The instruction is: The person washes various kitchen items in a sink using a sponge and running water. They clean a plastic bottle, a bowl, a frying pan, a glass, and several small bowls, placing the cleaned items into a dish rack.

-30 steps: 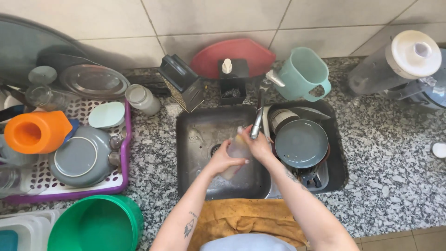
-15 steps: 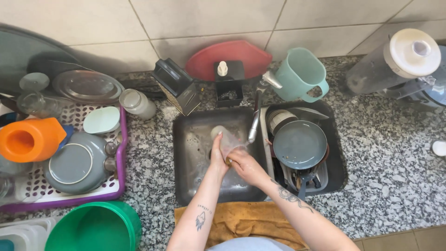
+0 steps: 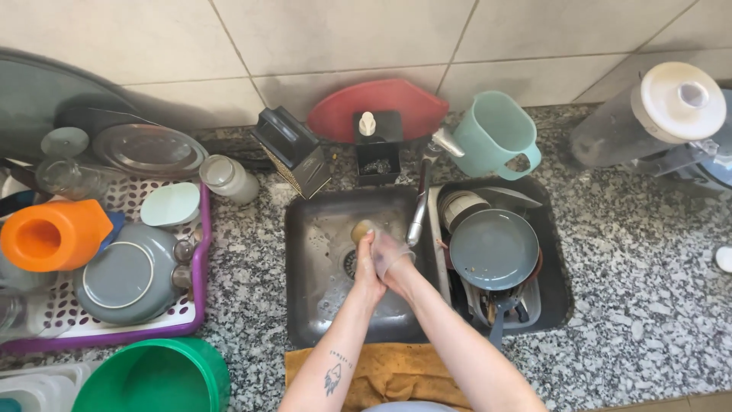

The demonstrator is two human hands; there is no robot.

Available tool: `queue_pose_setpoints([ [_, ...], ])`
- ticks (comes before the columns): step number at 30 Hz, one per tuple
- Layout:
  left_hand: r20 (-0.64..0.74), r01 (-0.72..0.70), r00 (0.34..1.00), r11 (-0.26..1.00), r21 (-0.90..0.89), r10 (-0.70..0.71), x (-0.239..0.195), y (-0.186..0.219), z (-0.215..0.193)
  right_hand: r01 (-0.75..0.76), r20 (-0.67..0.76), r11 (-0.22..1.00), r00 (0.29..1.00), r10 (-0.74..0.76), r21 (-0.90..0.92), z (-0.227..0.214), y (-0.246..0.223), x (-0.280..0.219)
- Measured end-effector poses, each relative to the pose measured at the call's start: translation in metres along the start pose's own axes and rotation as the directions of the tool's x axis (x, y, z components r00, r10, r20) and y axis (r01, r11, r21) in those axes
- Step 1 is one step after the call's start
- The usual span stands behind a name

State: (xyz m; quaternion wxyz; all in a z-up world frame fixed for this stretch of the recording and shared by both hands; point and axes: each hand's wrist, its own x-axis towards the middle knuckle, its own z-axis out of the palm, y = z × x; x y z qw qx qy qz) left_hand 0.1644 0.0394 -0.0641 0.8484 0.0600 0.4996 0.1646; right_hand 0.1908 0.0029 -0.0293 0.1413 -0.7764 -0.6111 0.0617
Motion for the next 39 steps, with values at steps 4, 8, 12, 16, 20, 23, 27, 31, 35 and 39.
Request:
queue_pose_setpoints([
  [4, -0.027, -0.001, 1.0, 1.0, 0.028, 0.002, 0.037, 0.011, -0.027, -0.029, 0.034, 0.994, 0.999, 0.025, 0.105, 0.014, 0.008, -0.022],
  [8, -0.139, -0.117, 0.983, 0.993, -0.002, 0.116, 0.017, 0.035, 0.005, -0.087, -0.024, 0.966, 0.995, 0.096, 0.245, 0.021, 0.029, -0.026],
  [12, -0.141, -0.114, 0.985, 0.986, -0.119, 0.097, 0.022, 0.012, -0.006, -0.401, 0.296, 0.035, 0.73, 0.617, 0.915, -0.014, 0.002, -0.022],
  [16, -0.083, -0.171, 0.981, 0.983, 0.062, 0.176, -0.031, 0.012, -0.024, -0.412, 0.36, -0.163, 0.464, 0.81, 0.897, 0.01, 0.006, -0.016],
  [20, 0.129, -0.372, 0.927, 0.824, 0.427, 0.352, -0.061, 0.043, -0.031, -0.592, 0.338, -0.12, 0.272, 0.901, 0.797, 0.049, 0.056, -0.015],
  [23, 0.319, -0.55, 0.823, 0.516, 0.657, 0.47, -0.059, 0.064, -0.056, -0.845, 0.297, 0.238, 0.411, 0.862, 0.479, 0.058, 0.062, -0.028],
  [27, 0.392, -0.54, 0.829, 0.392, 0.745, 0.399, -0.061, 0.078, -0.062, -0.459, 0.231, 0.191, 0.712, 0.663, 0.868, 0.007, 0.027, -0.029],
  [31, 0.442, -0.538, 0.843, 0.508, 0.673, 0.307, 0.002, 0.042, -0.082, -0.482, 0.288, 0.247, 0.784, 0.55, 0.841, -0.046, 0.016, -0.034],
  [35, 0.621, -0.678, 0.735, 0.285, 0.677, 0.273, -0.018, 0.02, -0.033, -0.47, 0.289, 0.775, 0.88, 0.377, 0.422, -0.046, 0.02, -0.044],
  [39, 0.667, -0.682, 0.731, 0.142, 0.717, 0.143, -0.003, 0.013, 0.006, -0.481, 0.286, 0.645, 0.875, 0.39, 0.593, -0.081, 0.016, -0.049],
])
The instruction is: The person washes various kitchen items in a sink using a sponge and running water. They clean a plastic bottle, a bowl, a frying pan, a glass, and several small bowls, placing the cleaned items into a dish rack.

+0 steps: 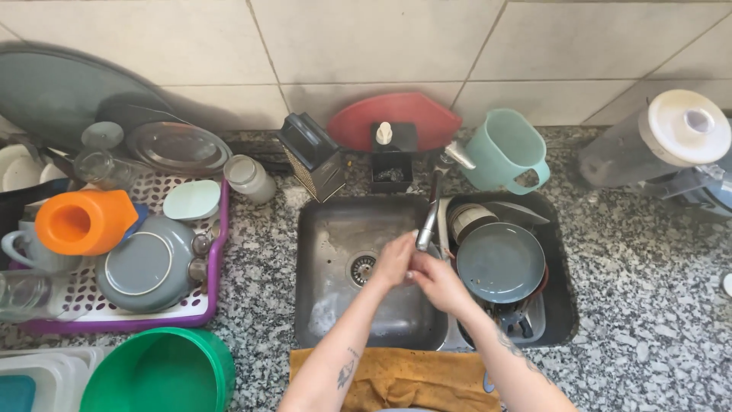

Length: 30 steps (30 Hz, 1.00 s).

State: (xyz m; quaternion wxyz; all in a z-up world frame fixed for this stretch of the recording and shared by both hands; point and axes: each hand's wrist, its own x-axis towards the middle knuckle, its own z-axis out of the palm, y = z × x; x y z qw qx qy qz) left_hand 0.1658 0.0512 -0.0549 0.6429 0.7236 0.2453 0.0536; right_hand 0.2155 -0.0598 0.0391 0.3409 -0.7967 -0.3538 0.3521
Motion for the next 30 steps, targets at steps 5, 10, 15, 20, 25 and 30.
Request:
queue_pose_setpoints([
  [5, 0.073, 0.154, 0.986, 0.987, -0.037, -0.151, 0.0, 0.006, -0.015, 0.108, -0.064, 0.992, 0.992, -0.113, -0.071, -0.012, -0.012, -0.012],
  [10, 0.0, 0.02, 1.0, 0.965, -0.263, -0.02, -0.009, -0.011, -0.011, 0.306, 0.06, 0.656, 0.927, -0.369, -0.69, 0.032, 0.057, 0.009],
  [15, 0.049, 0.331, 0.933, 0.796, -0.506, -0.357, -0.011, -0.129, -0.024, 0.367, 0.123, 0.464, 0.871, -0.475, -0.806, 0.033, 0.064, 0.018],
  [20, 0.139, 0.468, 0.869, 0.699, -0.54, -0.475, -0.03, -0.111, -0.035, 0.361, 0.09, 0.536, 0.881, -0.465, -0.763, 0.02, 0.036, 0.021],
  [25, 0.239, 0.525, 0.826, 0.544, -0.655, -0.51, -0.033, -0.087, -0.032, 0.346, 0.047, 0.503, 0.856, -0.515, -0.792, 0.023, 0.038, 0.034],
  [30, -0.156, 0.47, 0.811, 0.787, -0.4, -0.564, -0.039, -0.051, -0.06, -0.281, 0.023, 0.646, 0.926, 0.378, 0.71, 0.029, 0.031, 0.034],
])
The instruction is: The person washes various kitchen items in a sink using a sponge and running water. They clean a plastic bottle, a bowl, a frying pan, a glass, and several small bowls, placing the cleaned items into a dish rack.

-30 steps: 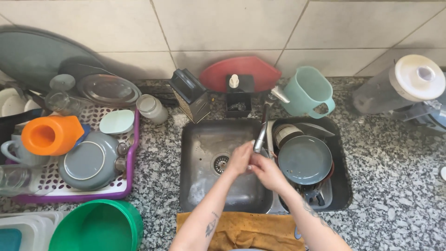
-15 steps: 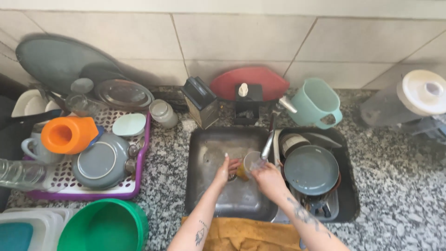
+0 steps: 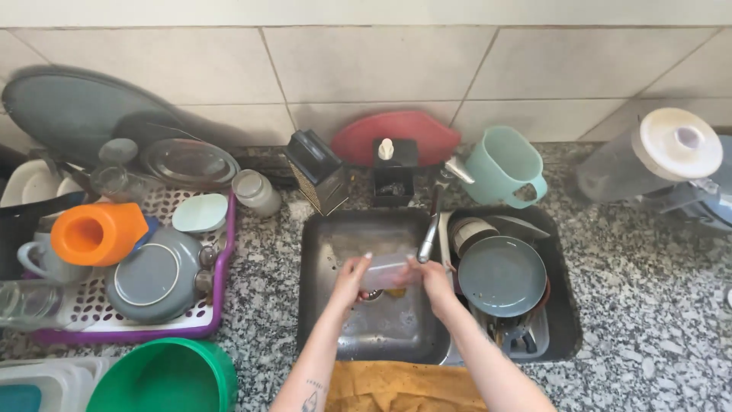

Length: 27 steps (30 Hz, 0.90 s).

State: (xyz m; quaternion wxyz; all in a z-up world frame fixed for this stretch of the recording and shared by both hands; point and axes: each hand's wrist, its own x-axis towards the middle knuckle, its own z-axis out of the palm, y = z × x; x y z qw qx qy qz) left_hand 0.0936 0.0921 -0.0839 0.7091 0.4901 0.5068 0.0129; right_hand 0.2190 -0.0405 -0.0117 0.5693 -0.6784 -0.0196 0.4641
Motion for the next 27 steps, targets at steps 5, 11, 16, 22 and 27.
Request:
queue_pose_setpoints([
  [5, 0.291, -0.66, 0.738, 0.561, 0.499, 0.609, -0.106, 0.067, -0.027, -0.269, 0.044, 0.922, 0.963, 0.267, 0.28, -0.006, 0.057, 0.061],
  [11, 0.245, -0.531, 0.838, 0.623, 0.574, 0.488, -0.111, -0.007, -0.06, 0.44, 0.263, 0.44, 0.875, -0.407, -0.783, -0.011, 0.016, 0.024],
  [16, 0.264, -0.373, 0.925, 0.774, 0.511, 0.272, -0.13, -0.039, -0.066, 0.553, 0.547, -0.218, 0.544, -0.636, -0.804, -0.006, -0.021, -0.031],
  [22, 0.26, -0.444, 0.896, 0.763, 0.469, 0.361, -0.128, -0.039, -0.062, 0.492, 0.571, -0.326, 0.509, -0.644, -0.807, -0.009, -0.025, -0.04],
  [27, 0.24, -0.372, 0.927, 0.777, 0.508, 0.287, -0.132, -0.027, -0.056, 0.439, 0.462, -0.209, 0.615, -0.639, -0.874, -0.019, 0.013, -0.026],
])
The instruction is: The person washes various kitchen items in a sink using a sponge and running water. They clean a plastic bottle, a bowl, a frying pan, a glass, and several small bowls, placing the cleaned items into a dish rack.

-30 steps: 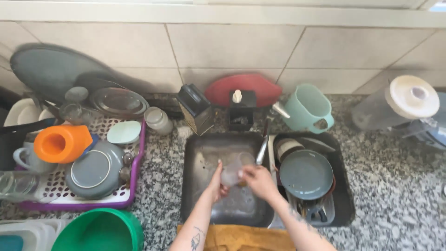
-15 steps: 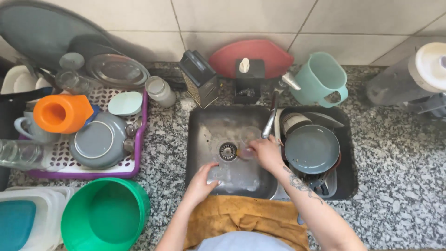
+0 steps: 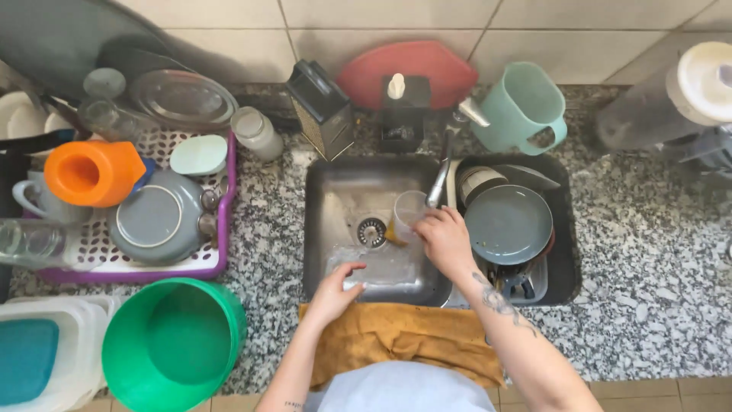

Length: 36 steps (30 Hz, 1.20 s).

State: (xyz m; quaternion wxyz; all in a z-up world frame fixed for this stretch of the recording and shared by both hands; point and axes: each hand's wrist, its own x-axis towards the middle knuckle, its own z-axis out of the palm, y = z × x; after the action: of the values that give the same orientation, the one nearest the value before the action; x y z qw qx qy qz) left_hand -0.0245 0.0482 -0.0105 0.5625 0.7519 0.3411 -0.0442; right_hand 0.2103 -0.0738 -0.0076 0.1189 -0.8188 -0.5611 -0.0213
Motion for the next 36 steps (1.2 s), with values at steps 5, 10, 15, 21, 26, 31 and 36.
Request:
queue_pose_setpoints([
  [5, 0.031, -0.008, 0.999, 0.99, -0.139, 0.012, 0.035, -0.023, 0.021, 0.015, -0.04, 1.0, 0.999, -0.014, 0.012, 0.002, 0.01, 0.004],
  [10, 0.129, 0.223, 0.975, 0.789, -0.572, -0.181, 0.092, -0.032, 0.055, -0.03, -0.033, 0.985, 0.999, 0.036, 0.168, -0.012, 0.009, 0.01],
  [15, 0.09, 0.284, 0.949, 0.692, -0.663, -0.304, 0.139, 0.009, 0.053, -0.473, 0.261, 0.23, 0.76, 0.595, 0.85, 0.05, 0.036, -0.041],
  [21, -0.045, -0.511, 0.841, 0.82, 0.258, 0.539, 0.09, 0.091, -0.019, -0.525, 0.806, -0.623, 0.481, 0.345, 0.58, 0.05, 0.011, -0.001],
  [26, -0.158, -0.42, 0.88, 0.889, 0.183, 0.448, 0.046, 0.065, -0.033, -0.654, 0.693, -0.259, 0.585, 0.421, 0.711, 0.067, 0.0, 0.051],
  [31, -0.201, 0.029, 0.979, 0.999, -0.042, -0.037, 0.032, -0.003, -0.014, -0.457, 0.332, 0.813, 0.877, 0.346, 0.361, 0.029, 0.002, 0.048],
  [36, -0.041, 0.108, 0.992, 0.962, -0.251, -0.122, 0.035, -0.038, 0.011, -0.093, 0.19, 0.986, 0.979, 0.066, 0.137, -0.022, 0.006, 0.028],
])
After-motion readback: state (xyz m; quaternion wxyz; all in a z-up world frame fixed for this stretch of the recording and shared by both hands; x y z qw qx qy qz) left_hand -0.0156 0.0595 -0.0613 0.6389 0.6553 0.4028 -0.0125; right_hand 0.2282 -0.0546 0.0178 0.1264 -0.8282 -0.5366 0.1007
